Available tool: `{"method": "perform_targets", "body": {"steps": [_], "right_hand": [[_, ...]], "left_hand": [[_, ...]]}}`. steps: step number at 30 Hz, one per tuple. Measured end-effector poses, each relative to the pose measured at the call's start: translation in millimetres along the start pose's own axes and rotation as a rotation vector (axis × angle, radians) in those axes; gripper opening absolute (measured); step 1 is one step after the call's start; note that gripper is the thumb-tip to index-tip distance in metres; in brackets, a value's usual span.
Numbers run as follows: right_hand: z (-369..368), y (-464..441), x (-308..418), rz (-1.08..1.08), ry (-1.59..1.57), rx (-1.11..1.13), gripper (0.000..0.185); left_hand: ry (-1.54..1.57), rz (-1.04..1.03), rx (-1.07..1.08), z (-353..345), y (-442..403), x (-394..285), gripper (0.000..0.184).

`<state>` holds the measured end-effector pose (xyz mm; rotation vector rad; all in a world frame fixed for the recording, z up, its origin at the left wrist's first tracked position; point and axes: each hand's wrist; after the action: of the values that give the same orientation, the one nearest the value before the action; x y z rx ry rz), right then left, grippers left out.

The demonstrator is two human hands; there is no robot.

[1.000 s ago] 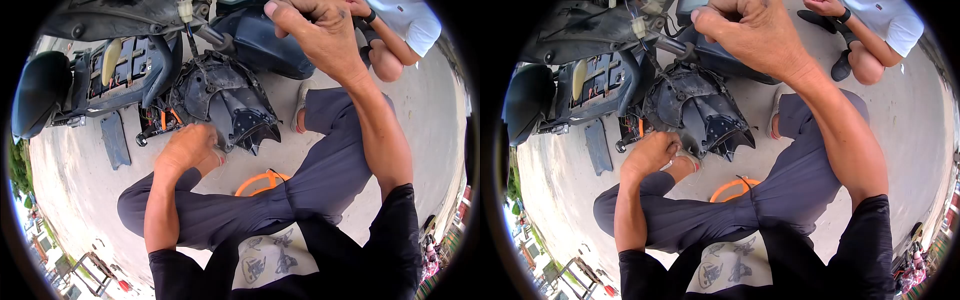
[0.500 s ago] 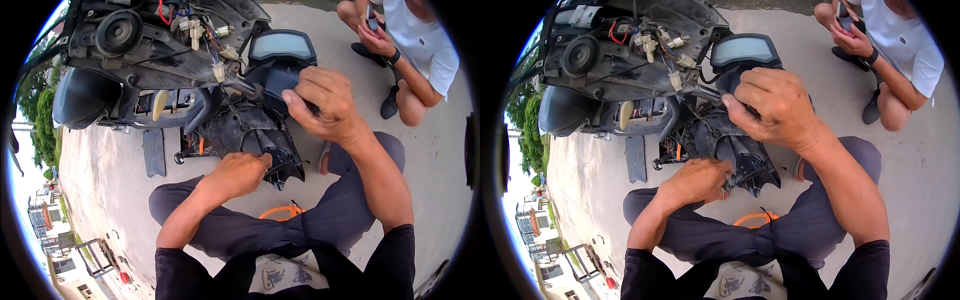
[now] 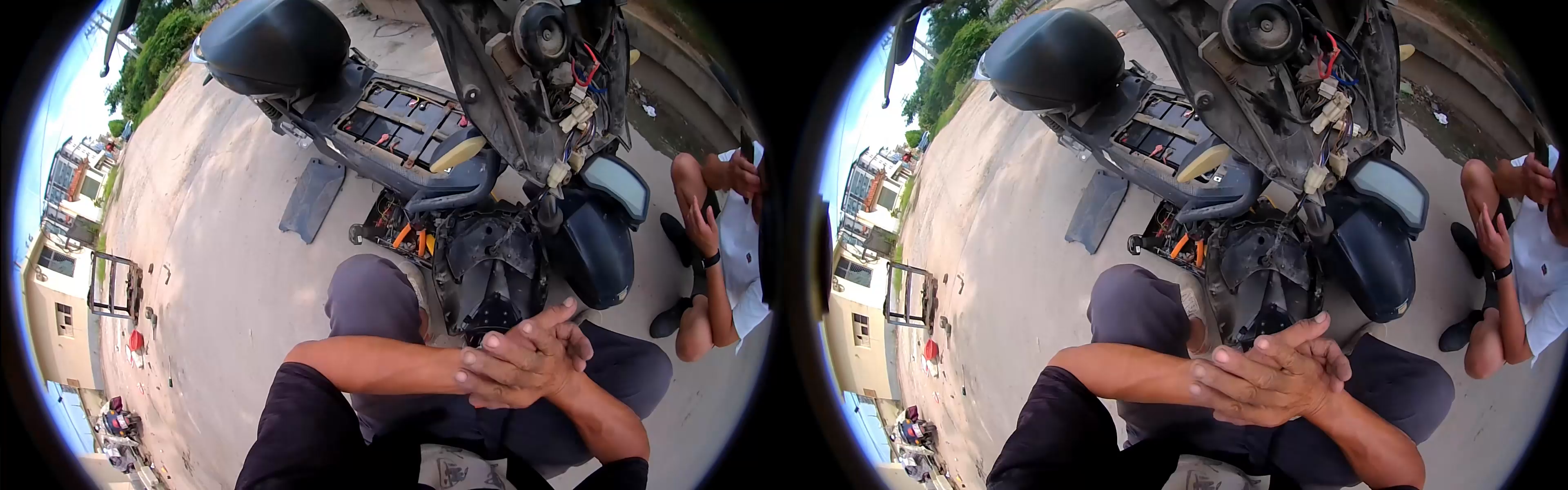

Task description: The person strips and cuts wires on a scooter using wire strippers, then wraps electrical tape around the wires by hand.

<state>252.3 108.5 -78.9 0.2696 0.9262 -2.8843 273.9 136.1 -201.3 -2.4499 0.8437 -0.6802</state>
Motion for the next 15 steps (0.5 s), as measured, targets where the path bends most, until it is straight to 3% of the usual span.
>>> {"method": "perform_targets", "body": {"steps": [1, 2, 4, 5, 8, 11, 12, 14, 15], "right_hand": [[-11.5, 3.7, -6.1, 0.122, -0.15, -0.044, 0.067], [-23.3, 7.4, -12.9, 0.246, -0.297, -0.083, 0.065], [-49.2, 11.1, -25.8, 0.496, -0.588, -0.155, 0.06], [-61.5, 13.2, -33.6, 0.622, -0.733, -0.18, 0.058], [-97.9, 11.0, -51.5, 0.975, -1.178, -0.247, 0.052], [-133.6, 6.2, -65.2, 1.288, -1.631, -0.296, 0.046], [-173.2, 14.3, -79.7, 1.366, -1.612, -0.257, 0.037], [-228.7, 34.7, -105.8, 1.471, -1.562, -0.134, 0.02], [-240.5, 42.4, -112.7, 1.523, -1.542, -0.133, 0.016]], "left_hand": [[0.129, 0.101, 0.219, 24.7, 2.3, 2.1, 0.079], [0.303, 0.211, 0.65, -16.6, -51.9, 26.7, 0.075], [0.407, 0.319, 0.97, -23.7, -70.3, 29.5, 0.071], [0.396, 0.303, 0.994, -28.0, -70.7, 31.6, 0.071], [0.17, 0.165, 0.765, -43.9, -65.6, 25.9, 0.07], [-0.318, -0.224, -0.369, -112.7, 8.9, 31.6, 0.067], [-0.458, -0.35, -0.756, -133.8, 30.9, 34.9, 0.066], [-0.556, -0.516, -1.306, -135.4, 34.7, 34.2, 0.063], [-0.615, -0.537, -1.398, -144.9, 37.0, 35.3, 0.062]]}}
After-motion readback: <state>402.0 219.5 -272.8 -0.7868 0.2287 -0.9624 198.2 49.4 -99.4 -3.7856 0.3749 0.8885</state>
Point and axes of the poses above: each hand's wrist, its own y-axis away from the middle knuckle, its own z-axis out of the back of the hand, x = y × z, and after that the axes turned 15 degrees about -x, right-handed
